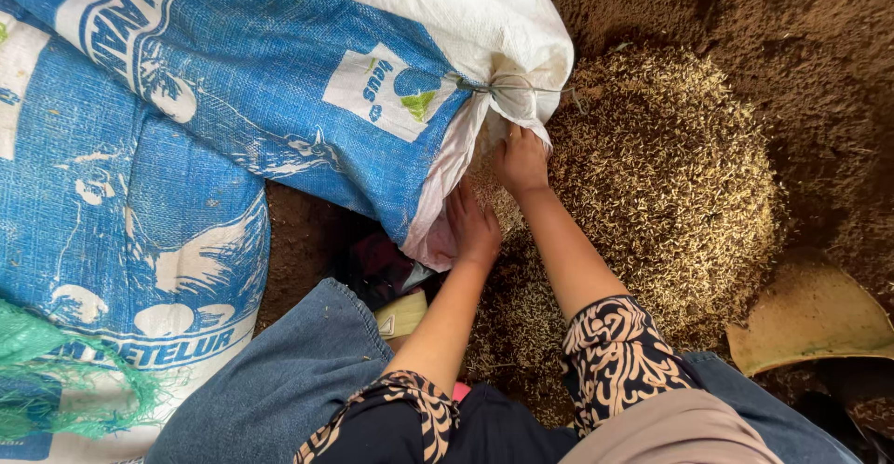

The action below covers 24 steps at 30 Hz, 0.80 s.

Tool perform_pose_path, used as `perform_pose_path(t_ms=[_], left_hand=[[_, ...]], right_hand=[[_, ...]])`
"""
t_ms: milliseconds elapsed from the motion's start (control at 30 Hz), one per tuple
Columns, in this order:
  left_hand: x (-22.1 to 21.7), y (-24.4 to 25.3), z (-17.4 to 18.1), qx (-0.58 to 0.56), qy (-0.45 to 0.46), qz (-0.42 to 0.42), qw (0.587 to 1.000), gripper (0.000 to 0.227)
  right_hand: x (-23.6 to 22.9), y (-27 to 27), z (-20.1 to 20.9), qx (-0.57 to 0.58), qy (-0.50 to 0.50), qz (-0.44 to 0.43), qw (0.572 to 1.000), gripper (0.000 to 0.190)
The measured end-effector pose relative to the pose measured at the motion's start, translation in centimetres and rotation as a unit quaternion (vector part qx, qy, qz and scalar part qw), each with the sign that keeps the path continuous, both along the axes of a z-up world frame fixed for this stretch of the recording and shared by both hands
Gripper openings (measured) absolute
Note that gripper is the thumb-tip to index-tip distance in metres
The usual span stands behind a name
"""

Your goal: The person scoops loose grain-like material from a large pile with both hands and transfers it into an open woven sack. The person repeats this scooping and filling motion continuously, occasionally adjusting the sack opening to guide the material inside.

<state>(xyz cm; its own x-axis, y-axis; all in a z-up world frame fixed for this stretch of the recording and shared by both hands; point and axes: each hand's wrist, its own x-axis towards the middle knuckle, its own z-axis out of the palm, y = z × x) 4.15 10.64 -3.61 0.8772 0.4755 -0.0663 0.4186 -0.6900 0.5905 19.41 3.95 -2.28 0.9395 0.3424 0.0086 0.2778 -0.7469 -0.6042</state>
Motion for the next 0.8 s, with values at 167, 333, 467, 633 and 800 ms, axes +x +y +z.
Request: perform_pose_path(t_ms=[167,333,467,633,800], left_hand=[[-2.1,-2.7,-2.8,-0.094,-0.069,0.071,0.991,0.082],[-3.0,-1.3,-6.6,-0.146,-0.122,0.146,0.971,0.069],[-2.8,-1.3,-8.3,-0.177,-0.156,0.162,0.958,0.066],[-1.0,-1.1,-7.5,-0.316,-0.229,0.153,0.908,0.071],[-1.5,0.4,-4.4,-0.414,-0.157,0.17,0.881,0.067]], right_hand=[[0.0,0.2,-1.4,-0.1,0.019,0.032,0.994,0.057],[-4.2,-0.3,0.4,-0.006,0.104,0.025,0.994,0.038],[-5.0,0.3,0.5,0.096,-0.068,0.063,0.991,0.042],[-8.0,0.6,-1.4,0.092,0.015,0.042,0.995,0.036],[-12.0,2.4,-5.8,0.326,0.127,-0.062,0.935,0.032]])
